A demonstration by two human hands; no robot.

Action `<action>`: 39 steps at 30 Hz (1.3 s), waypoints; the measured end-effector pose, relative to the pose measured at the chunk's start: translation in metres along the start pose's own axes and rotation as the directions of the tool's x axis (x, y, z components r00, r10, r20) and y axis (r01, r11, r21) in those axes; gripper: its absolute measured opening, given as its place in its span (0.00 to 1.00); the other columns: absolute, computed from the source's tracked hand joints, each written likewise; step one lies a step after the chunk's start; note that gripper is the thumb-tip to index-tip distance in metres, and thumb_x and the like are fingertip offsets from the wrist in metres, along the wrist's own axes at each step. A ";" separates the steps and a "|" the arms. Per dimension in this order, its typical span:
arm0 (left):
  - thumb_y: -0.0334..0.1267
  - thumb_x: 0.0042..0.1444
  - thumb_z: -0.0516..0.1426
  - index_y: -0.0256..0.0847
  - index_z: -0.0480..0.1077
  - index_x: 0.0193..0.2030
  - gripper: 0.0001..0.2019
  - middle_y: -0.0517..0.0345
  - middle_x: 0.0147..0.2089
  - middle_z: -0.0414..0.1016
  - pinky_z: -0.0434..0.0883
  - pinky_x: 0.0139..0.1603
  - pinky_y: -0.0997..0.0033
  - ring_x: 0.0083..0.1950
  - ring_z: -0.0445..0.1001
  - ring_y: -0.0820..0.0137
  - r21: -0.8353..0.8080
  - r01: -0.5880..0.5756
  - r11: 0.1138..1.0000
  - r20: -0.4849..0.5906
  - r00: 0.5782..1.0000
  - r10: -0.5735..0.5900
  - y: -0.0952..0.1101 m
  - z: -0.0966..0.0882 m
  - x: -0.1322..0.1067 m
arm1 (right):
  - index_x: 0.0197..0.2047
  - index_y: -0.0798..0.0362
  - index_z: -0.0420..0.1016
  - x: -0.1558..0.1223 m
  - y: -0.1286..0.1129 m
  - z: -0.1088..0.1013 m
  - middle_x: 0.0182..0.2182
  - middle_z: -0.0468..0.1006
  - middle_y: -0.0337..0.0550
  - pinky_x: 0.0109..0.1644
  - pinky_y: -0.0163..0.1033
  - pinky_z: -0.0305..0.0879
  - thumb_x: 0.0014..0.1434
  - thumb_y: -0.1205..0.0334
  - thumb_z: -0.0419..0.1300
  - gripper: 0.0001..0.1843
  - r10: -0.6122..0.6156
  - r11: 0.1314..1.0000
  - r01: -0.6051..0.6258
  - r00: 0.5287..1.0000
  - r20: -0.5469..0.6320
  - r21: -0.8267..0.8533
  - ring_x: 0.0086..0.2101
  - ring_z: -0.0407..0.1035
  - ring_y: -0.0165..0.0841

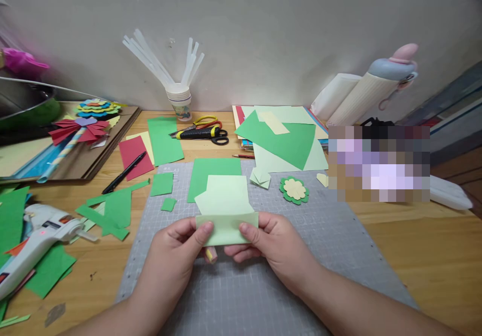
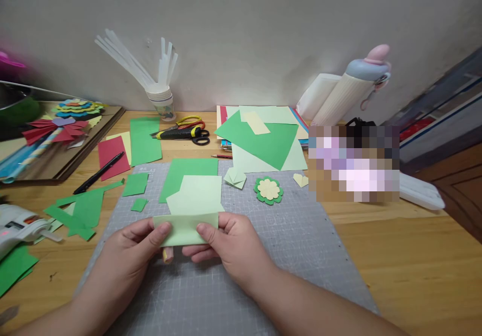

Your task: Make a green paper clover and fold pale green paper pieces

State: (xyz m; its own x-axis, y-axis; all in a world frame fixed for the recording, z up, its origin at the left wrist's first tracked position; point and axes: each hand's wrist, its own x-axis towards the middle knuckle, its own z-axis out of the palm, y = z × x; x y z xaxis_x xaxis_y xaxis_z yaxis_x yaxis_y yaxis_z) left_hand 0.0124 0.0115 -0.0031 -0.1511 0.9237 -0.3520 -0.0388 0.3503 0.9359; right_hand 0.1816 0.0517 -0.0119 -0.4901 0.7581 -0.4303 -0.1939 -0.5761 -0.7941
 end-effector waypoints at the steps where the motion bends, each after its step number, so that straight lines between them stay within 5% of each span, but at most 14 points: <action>1: 0.47 0.50 0.61 0.39 0.73 0.22 0.14 0.64 0.17 0.72 0.62 0.26 0.79 0.21 0.66 0.76 -0.014 0.003 1.000 -0.001 1.000 -0.003 0.000 0.001 0.000 | 0.36 0.61 0.77 0.000 0.000 0.000 0.29 0.81 0.48 0.30 0.32 0.74 0.49 0.52 0.68 0.20 0.000 1.000 0.000 1.000 -0.002 -0.002 0.29 0.78 0.33; 39: 0.46 0.48 0.62 0.39 0.75 0.24 0.12 0.63 0.16 0.72 0.65 0.26 0.77 0.21 0.68 0.75 -0.035 0.035 0.999 -0.016 0.999 -0.035 0.003 0.002 0.001 | 0.37 0.61 0.76 0.001 0.000 0.000 0.29 0.81 0.49 0.31 0.34 0.74 0.48 0.49 0.67 0.22 -0.005 0.999 0.004 1.000 -0.019 -0.054 0.28 0.77 0.33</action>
State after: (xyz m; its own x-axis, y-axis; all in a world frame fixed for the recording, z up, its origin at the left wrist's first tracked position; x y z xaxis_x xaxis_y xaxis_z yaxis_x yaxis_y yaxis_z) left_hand 0.0143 0.0134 -0.0008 -0.1652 0.9083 -0.3843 -0.0782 0.3764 0.9232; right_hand 0.1809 0.0528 -0.0125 -0.4731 0.7668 -0.4339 -0.1496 -0.5552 -0.8181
